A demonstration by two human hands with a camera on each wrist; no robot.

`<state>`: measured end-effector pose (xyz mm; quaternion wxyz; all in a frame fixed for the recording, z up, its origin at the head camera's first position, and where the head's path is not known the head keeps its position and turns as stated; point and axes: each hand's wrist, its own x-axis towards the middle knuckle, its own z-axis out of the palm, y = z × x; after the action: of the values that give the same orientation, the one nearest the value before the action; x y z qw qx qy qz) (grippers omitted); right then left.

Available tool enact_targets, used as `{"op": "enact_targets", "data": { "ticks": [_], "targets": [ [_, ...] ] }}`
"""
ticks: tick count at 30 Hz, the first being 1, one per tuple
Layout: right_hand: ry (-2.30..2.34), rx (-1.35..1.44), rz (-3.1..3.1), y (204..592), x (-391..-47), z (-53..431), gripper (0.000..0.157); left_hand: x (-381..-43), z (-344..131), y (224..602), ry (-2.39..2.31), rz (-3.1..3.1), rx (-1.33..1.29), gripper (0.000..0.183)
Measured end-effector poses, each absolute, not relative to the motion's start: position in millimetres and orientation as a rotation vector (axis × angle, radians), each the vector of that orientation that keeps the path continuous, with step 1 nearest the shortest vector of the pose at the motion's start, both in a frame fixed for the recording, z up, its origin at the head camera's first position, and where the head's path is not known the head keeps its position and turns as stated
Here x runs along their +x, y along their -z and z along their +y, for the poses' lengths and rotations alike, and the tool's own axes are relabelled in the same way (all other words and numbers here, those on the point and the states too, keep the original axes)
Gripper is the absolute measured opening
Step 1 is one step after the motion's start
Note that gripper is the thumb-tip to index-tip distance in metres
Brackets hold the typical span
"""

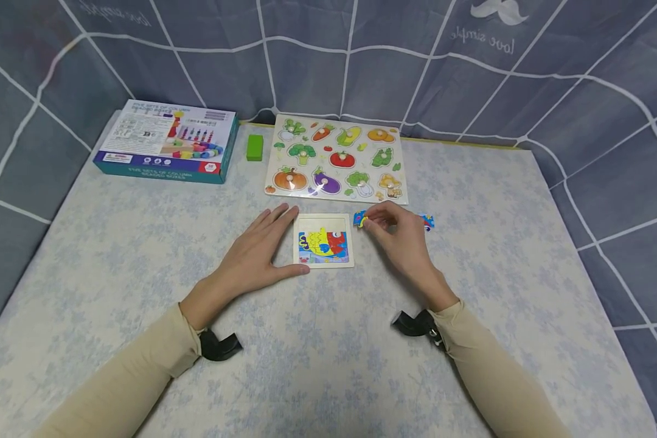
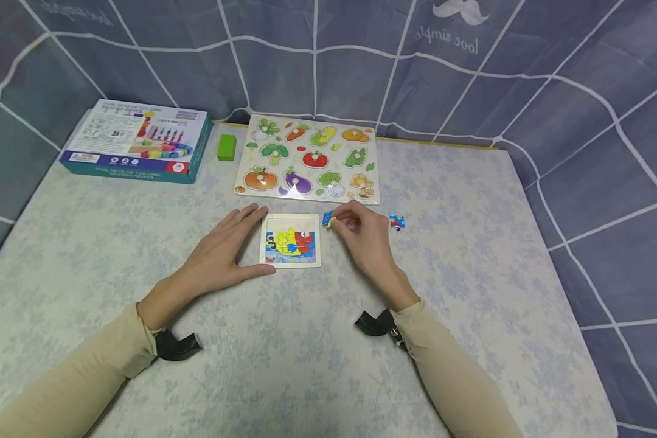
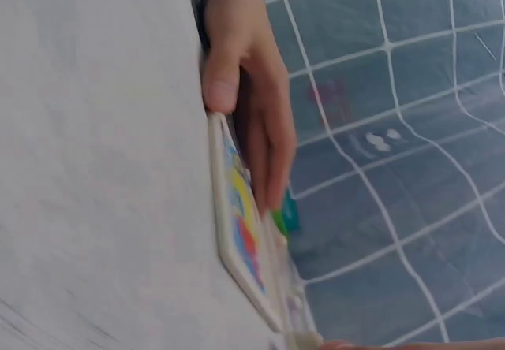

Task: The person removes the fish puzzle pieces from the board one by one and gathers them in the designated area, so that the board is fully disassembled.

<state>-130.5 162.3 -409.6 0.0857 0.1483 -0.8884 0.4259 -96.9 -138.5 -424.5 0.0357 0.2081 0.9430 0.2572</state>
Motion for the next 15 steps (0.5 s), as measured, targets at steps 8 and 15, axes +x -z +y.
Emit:
{"op": "enact_targets", "data": {
  "ticks": [8, 15],
  "targets": [
    [-1.071, 0.465, -2.712, 409, -135, 173, 0.022, -97, -138, 426, -0.795, 2.885, 0.644, 0.114],
    [-0.994, 0.593, -2.783, 413, -143, 173, 0.044, -98, -139, 426, -0.779, 2.894, 0.635, 0.114]
  ]
}}
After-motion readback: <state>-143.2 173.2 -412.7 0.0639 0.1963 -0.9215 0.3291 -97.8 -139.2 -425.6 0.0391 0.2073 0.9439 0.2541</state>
